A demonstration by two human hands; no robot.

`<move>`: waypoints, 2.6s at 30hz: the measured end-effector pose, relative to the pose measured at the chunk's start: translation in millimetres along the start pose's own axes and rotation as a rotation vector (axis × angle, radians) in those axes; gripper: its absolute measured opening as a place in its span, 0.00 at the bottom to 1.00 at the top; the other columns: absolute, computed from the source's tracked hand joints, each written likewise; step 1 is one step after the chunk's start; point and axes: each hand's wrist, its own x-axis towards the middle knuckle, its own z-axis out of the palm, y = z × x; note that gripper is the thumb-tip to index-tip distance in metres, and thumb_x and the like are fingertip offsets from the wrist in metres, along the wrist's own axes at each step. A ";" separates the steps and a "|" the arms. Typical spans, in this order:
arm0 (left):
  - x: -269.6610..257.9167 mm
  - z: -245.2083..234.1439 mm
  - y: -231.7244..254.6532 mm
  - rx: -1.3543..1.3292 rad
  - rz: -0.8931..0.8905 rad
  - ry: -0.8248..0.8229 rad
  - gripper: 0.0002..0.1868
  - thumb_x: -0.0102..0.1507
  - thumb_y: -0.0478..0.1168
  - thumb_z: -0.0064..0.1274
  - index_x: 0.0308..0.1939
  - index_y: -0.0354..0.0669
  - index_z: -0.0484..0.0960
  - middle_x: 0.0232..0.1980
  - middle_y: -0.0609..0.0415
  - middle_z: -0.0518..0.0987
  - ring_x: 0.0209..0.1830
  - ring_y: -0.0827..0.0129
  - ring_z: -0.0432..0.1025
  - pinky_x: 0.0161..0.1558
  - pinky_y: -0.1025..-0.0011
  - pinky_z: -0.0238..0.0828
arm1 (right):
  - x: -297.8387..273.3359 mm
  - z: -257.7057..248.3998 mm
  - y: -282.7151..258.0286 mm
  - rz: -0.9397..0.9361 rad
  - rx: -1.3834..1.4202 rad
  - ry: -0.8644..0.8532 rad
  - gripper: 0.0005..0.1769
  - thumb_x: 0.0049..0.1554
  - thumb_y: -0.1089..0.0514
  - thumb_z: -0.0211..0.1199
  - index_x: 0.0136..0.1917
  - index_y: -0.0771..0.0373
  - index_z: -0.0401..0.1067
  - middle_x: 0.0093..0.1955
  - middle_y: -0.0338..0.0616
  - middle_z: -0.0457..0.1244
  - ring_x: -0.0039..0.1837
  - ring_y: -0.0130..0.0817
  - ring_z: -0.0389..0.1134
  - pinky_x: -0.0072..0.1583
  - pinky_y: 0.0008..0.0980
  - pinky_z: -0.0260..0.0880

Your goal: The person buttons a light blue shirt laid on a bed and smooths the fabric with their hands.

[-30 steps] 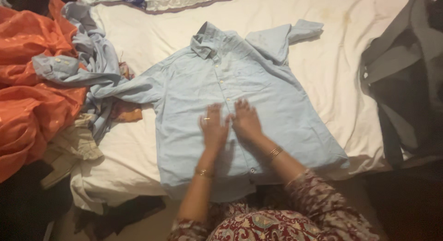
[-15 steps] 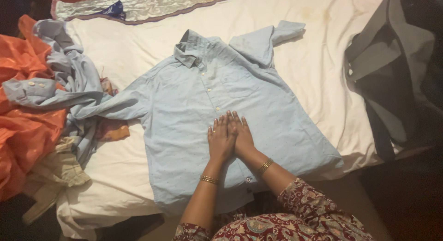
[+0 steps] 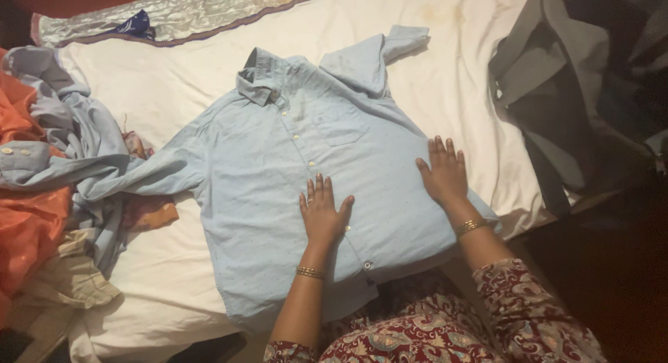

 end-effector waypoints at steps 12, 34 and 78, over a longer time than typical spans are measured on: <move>0.4 10.6 -7.8 0.022 0.005 -0.009 0.43 0.65 0.63 0.44 0.76 0.40 0.59 0.82 0.47 0.52 0.83 0.53 0.40 0.77 0.50 0.27 | -41.0 9.4 -99.8 -0.358 0.327 -0.100 0.36 0.62 0.49 0.53 0.78 0.69 0.54 0.82 0.58 0.47 0.84 0.51 0.41 0.79 0.50 0.37; 1.3 9.6 -4.7 0.083 -0.016 -0.097 0.40 0.68 0.56 0.41 0.73 0.26 0.57 0.80 0.38 0.52 0.84 0.49 0.37 0.76 0.47 0.24 | 67.6 70.9 -227.3 -0.564 0.171 -0.247 0.38 0.67 0.39 0.38 0.81 0.65 0.48 0.85 0.49 0.41 0.86 0.39 0.37 0.80 0.48 0.31; -15.9 17.9 -12.0 0.073 0.089 0.060 0.41 0.67 0.57 0.41 0.77 0.32 0.57 0.81 0.40 0.54 0.82 0.50 0.44 0.76 0.48 0.29 | 21.6 48.8 -171.7 -0.510 0.069 -0.251 0.36 0.65 0.38 0.41 0.82 0.54 0.50 0.86 0.40 0.40 0.86 0.38 0.34 0.79 0.54 0.29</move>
